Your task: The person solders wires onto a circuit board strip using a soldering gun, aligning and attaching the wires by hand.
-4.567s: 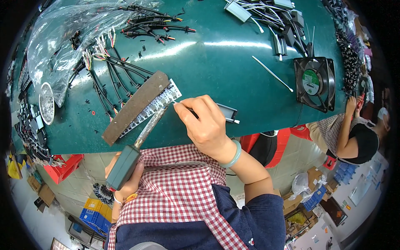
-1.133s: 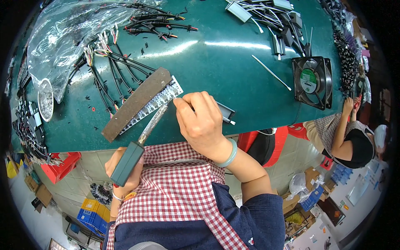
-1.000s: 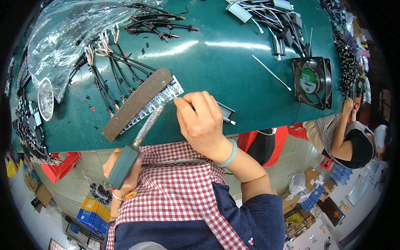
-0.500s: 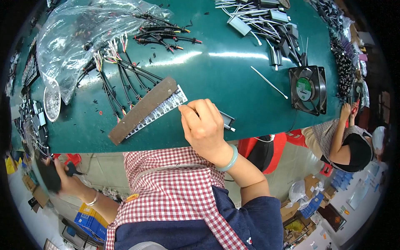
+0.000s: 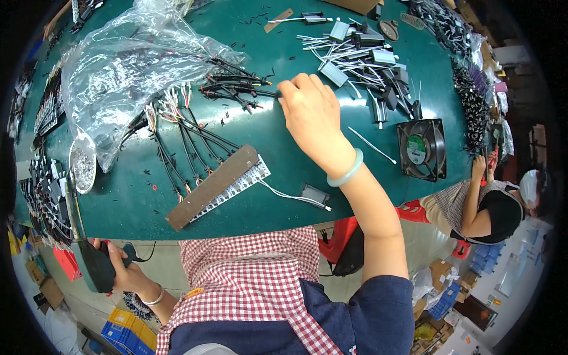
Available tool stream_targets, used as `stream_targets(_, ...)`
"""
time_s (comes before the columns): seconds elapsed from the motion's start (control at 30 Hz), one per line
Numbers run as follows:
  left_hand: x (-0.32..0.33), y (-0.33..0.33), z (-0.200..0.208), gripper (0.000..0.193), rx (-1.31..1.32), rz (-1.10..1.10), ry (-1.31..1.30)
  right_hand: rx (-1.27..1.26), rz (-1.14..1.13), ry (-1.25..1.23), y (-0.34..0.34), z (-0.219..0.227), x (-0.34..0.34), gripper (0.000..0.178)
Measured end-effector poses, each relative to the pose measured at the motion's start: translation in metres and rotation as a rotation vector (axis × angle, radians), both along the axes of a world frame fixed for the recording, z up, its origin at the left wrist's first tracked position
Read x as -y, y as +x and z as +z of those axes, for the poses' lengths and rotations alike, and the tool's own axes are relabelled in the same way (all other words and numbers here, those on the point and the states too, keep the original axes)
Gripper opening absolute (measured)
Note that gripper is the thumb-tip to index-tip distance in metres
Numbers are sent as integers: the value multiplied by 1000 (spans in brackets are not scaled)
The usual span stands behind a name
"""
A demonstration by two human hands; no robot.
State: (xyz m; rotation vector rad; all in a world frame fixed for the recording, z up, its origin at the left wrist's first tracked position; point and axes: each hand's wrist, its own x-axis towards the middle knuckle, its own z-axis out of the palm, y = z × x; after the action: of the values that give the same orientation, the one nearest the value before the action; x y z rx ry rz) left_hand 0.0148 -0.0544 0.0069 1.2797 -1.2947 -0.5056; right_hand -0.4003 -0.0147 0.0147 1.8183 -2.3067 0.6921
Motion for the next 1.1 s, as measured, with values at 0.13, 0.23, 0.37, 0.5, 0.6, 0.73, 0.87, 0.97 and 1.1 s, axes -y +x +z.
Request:
stream_targets(0.13, -10, 10, -6, 25, 120, 92, -12, -183, -118, -23, -21, -9, 5, 10)
stream_targets(0.23, -9, 20, -7, 24, 432, 36, -139, -242, -278, -194, -52, -13, 3, 5)
stream_targets(0.37, -6, 17, -7, 25, 185, 72, -13, -187, -334, -154, -94, -15, 12, 5)
stream_targets(0.5, -11, 8, -9, 25, 131, 93, 20, -213, -307, 82, -106, -22, 32, 16)
stream_targets(0.6, -13, 10, -11, 27, 123, 79, 42, -364, -361, 129, -103, -28, 44, 13)
stream_targets(0.73, -13, 19, -13, 31, 282, -81, -80, -277, -281, 129, -91, -22, 41, 9)
stream_targets(0.87, -18, 17, -14, 32, 89, -17, 59, 61, -155, 5, -55, 0, 13, 8)
stream_targets(0.97, -26, 9, -15, 34, 62, -36, 95, 99, -16, -138, -21, 18, -10, 9)
stream_targets(1.1, -47, 2, -14, 37, 37, -242, 188, -26, 82, -156, 30, 34, -52, 19)
